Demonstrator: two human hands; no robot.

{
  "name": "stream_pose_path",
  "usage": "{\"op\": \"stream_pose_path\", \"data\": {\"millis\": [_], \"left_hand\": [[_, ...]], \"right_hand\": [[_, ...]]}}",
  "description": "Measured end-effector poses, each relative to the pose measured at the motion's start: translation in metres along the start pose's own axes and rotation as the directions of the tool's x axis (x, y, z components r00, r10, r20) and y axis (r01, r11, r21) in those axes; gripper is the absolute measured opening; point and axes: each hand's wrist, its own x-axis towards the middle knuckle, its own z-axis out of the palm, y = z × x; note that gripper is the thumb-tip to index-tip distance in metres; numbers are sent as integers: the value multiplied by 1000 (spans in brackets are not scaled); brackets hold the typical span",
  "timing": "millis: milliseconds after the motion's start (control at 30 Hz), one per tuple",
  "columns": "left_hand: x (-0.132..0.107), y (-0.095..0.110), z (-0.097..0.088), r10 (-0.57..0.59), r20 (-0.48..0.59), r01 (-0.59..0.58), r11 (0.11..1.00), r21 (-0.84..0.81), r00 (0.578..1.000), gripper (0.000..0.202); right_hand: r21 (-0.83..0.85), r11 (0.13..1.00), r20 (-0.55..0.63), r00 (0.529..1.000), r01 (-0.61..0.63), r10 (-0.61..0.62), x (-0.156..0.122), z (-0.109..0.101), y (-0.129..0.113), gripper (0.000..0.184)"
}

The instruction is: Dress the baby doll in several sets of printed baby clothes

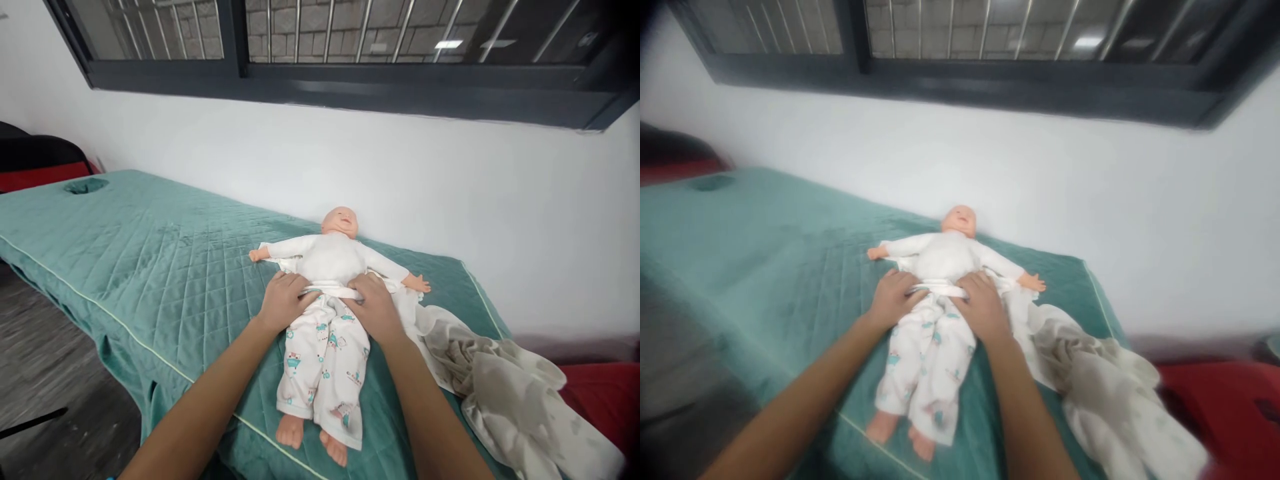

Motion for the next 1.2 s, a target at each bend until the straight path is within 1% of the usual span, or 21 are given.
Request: {"op": "stream_pose_path", "data": {"millis": [133, 233, 367, 467, 567, 600, 667, 700, 767, 833, 900, 933, 1000, 1067, 1133, 1200], "left_hand": [[-16, 0, -9, -15, -23, 15, 1000, 5, 1000, 32], [-23, 0, -15, -24, -9, 24, 1000, 3, 1000, 26], [-27, -2, -21, -47, 77, 53, 996, -77, 996, 13], [-27, -3, -22, -70, 139, 97, 975, -202, 988, 17], [-25, -5, -20, -54, 183, 115, 934, -338, 982, 27], [-23, -6, -18, -49, 194, 117, 926, -359, 980, 29], [-19, -7, -13, -64, 196, 130, 929, -347, 979, 31], [-16, -8, -10, -80, 189, 139, 936, -323, 979, 31], [-8, -9, -4, -109, 173, 152, 953, -261, 979, 30], [3, -10, 2, -120, 166, 152, 968, -198, 979, 29], [15, -11, 9, -128, 170, 155, 976, -152, 977, 27], [22, -12, 12, -142, 172, 167, 976, -137, 975, 27], [33, -13, 19, -198, 172, 221, 968, -122, 965, 29], [40, -14, 26, -255, 160, 277, 951, -134, 954, 33], [43, -16, 32, -263, 147, 287, 943, -170, 953, 34], [42, -19, 35, -246, 142, 273, 937, -218, 959, 27]], "right_hand": [[-53, 999, 38, 999, 5, -3, -11, -4, 1, 15], [-82, 996, 101, 994, -29, 38, -25, -8, -6, 16], [-39, 990, 164, 976, -137, 141, -41, -15, -14, 13], [-34, 977, 144, 966, -210, 213, -44, -17, -10, 20], [45, 966, 115, 962, -256, 249, -42, -15, 3, 30], [91, 960, 113, 961, -263, 253, -42, -14, 7, 32], [190, 943, 100, 961, -273, 258, -45, -11, 14, 35], [236, 931, 92, 960, -280, 265, -48, -10, 16, 41], [316, 899, 87, 953, -304, 292, -53, -7, 18, 60], [384, 856, 108, 938, -345, 330, -57, -4, 19, 78], [431, 813, 138, 919, -392, 370, -56, -2, 19, 88], [440, 799, 138, 910, -410, 391, -55, 0, 20, 90], [423, 802, 98, 901, -422, 422, -50, 3, 20, 87], [379, 830, 17, 900, -409, 435, -44, 6, 20, 75], [350, 853, -45, 902, -388, 429, -41, 7, 18, 61], [344, 858, -43, 906, -383, 421, -40, 6, 15, 48]]}}
